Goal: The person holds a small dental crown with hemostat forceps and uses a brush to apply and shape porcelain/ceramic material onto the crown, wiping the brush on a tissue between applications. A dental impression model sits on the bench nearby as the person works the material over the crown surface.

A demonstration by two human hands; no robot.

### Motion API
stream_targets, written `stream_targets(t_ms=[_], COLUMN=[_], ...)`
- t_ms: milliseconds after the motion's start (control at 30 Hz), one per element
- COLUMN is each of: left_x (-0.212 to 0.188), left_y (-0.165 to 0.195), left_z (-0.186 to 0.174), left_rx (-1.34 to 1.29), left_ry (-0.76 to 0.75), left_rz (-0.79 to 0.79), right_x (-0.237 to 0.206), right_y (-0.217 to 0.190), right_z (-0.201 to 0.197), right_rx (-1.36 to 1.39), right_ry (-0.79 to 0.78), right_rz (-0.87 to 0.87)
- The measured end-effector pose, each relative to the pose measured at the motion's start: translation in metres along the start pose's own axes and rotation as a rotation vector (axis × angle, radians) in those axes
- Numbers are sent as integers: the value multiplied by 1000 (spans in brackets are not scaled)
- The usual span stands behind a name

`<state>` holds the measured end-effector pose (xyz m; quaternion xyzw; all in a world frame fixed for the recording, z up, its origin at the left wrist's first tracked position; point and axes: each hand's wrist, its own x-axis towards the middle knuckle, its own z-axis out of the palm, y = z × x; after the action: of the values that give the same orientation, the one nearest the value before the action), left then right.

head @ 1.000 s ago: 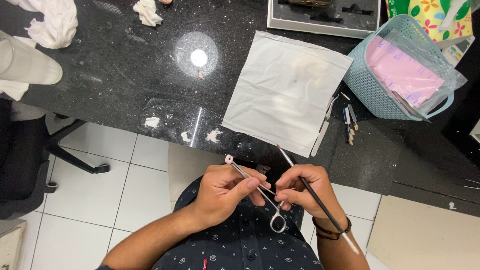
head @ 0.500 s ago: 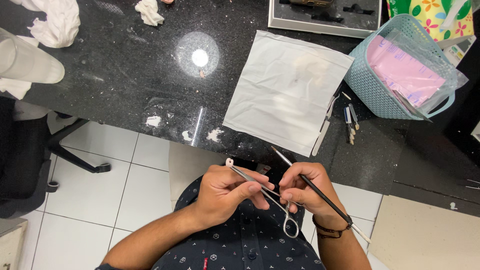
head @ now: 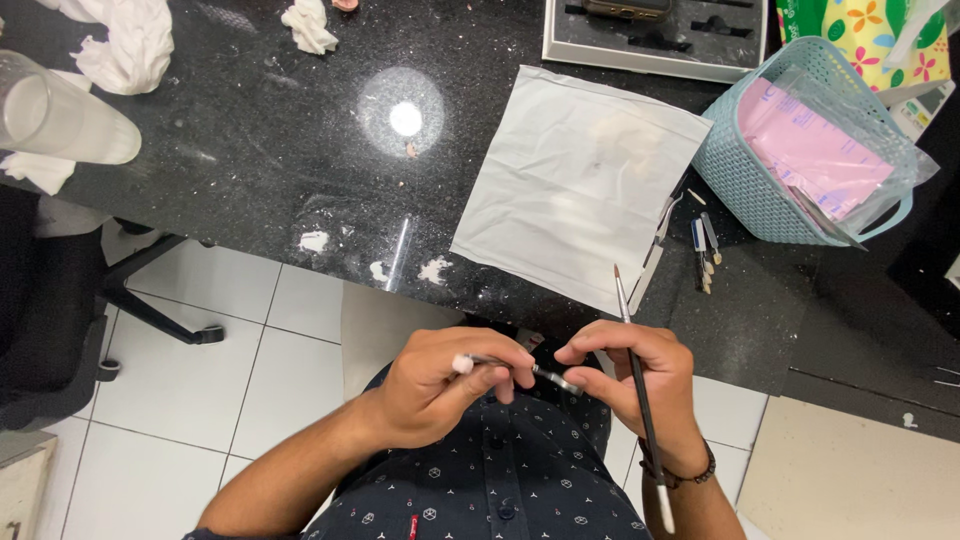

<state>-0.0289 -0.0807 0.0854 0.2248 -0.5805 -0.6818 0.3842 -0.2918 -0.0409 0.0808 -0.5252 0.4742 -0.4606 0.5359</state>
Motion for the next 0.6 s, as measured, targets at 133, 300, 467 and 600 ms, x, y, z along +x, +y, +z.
stream_targets(t_ms=[133,300,467,600], left_x=[3,15,30,37], left_y=[6,26,59,80], left_z=[-7,-6,-21,-30], left_rx=[-307,-76,139,273], left_ry=[-61,-165,-326,-456], left_rz=[-213,-260,-165,-299], right_x=[1,3,0,-6], right_y=[-9,-19,-15,-5], right_z=[4,14,20,5], right_rx=[42,75,122,29], right_ry=[17,18,-61,50], right_rz=[-123,-120,-85,-51])
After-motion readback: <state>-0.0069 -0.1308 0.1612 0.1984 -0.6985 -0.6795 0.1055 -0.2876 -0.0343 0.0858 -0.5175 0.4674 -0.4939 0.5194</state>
